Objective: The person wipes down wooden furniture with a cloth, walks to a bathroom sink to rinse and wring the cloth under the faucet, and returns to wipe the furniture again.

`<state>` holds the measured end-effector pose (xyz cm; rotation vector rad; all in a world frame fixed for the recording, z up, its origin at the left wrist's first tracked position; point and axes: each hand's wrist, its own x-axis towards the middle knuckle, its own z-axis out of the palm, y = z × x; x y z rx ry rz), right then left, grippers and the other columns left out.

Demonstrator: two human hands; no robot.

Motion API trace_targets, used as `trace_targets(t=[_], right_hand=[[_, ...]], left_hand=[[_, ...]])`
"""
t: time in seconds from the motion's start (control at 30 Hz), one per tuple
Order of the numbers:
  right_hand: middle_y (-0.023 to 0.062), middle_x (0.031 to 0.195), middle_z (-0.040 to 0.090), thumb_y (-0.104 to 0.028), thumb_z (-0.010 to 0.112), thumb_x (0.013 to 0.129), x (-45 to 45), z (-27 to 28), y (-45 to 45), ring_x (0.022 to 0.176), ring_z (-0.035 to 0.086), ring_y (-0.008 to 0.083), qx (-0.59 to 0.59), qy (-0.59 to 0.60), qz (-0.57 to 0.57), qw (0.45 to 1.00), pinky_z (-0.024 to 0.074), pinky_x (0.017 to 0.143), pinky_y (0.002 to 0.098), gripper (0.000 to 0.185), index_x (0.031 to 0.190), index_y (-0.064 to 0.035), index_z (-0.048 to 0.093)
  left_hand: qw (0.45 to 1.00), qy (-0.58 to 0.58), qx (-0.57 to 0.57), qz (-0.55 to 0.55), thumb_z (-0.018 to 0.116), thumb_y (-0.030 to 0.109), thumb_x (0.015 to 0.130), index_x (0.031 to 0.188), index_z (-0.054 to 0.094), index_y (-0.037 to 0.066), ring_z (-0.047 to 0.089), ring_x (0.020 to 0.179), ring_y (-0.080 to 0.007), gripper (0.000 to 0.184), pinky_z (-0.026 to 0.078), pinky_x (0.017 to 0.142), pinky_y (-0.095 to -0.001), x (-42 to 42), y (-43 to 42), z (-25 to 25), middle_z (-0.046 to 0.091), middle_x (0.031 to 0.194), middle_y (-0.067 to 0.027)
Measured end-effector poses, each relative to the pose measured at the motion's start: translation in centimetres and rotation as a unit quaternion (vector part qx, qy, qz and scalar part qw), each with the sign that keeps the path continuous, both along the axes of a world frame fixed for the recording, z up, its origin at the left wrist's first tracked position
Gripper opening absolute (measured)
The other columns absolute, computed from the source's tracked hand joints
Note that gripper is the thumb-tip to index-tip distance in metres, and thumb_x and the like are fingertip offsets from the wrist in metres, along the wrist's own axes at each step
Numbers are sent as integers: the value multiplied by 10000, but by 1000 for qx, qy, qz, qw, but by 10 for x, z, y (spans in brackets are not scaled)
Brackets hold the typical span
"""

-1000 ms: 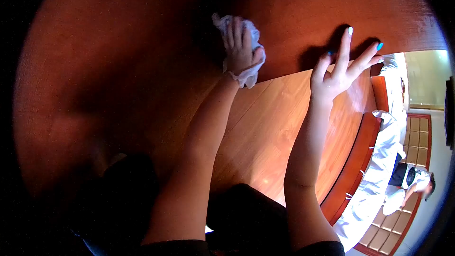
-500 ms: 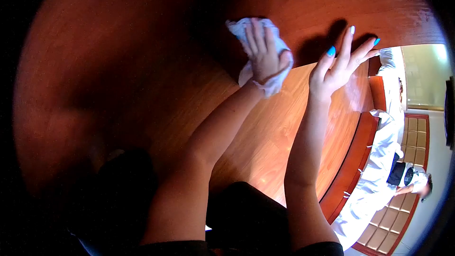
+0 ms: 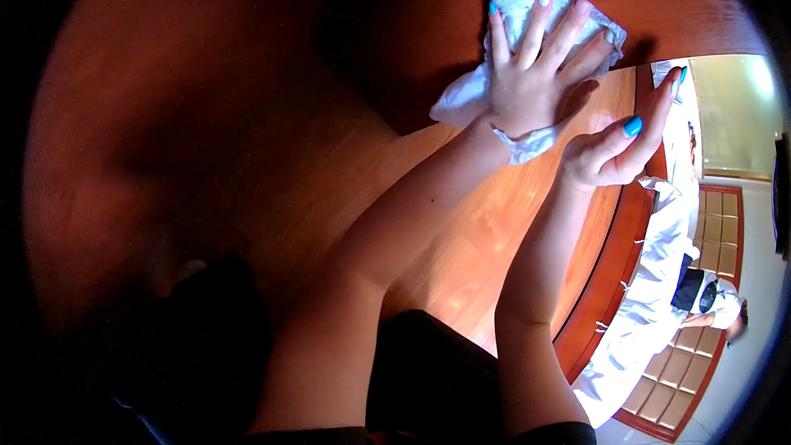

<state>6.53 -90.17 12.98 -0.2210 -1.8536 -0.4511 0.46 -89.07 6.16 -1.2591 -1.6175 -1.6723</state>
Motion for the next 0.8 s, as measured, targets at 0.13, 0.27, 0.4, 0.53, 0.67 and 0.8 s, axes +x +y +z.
trace_targets(t=[0.13, 0.27, 0.4, 0.53, 0.67, 0.8], right_hand=[[266, 1237, 429, -111, 322, 887, 3, -14, 1, 1171, 411, 365, -25, -4, 2, 1000, 281, 1012, 433, 395, 1202, 114, 398], [284, 1246, 408, -125, 370, 880, 7, -37, 0, 1181, 388, 398, -81, 16, 2, 997, 267, 1011, 459, 411, 1213, 116, 370], [225, 1318, 317, -147, 425, 896, 4, -80, -6, 1218, 337, 321, -240, 108, 41, 964, 274, 1010, 416, 486, 1296, 37, 219], [156, 1282, 353, -133, 452, 898, 7, -138, -17, 1185, 354, 234, -474, 203, 98, 851, 287, 993, 358, 463, 1292, 2, 250], [106, 1174, 414, -95, 489, 884, 23, -189, -15, 1107, 395, 185, -564, 178, 116, 798, 314, 955, 332, 406, 1234, -3, 305], [90, 1087, 457, -83, 488, 883, 24, -212, -27, 1042, 428, 155, -637, 145, 107, 750, 349, 911, 308, 335, 1180, 0, 356]], left_hand=[[998, 7, 58, 22, 497, 439, 796, 1283, 364, 312, 237, 1284, -314, 520, 149, 973, -619, -1, 12, -14, 306, 1392, -17], [997, 42, 51, 50, 460, 442, 825, 1275, 378, 303, 305, 1251, -341, 479, 140, 1000, -573, -6, 13, -21, 341, 1370, -66], [995, 53, 68, 48, 519, 403, 811, 1287, 359, 271, 324, 1234, -353, 519, 171, 979, -586, -4, 13, -35, 359, 1355, -82], [996, 76, 47, 31, 591, 428, 751, 1200, 415, 210, 311, 1224, -388, 529, 181, 958, -608, -4, 10, -64, 364, 1334, -112], [996, 84, 9, -28, 630, 504, 694, 1064, 501, 131, 265, 1228, -421, 541, 168, 947, -629, -12, 2, -113, 322, 1334, -161], [993, 85, -70, -48, 632, 563, 664, 1143, 362, 48, 207, 1211, -514, 754, 152, 940, -651, -23, -5, -171, 244, 1337, -270]])
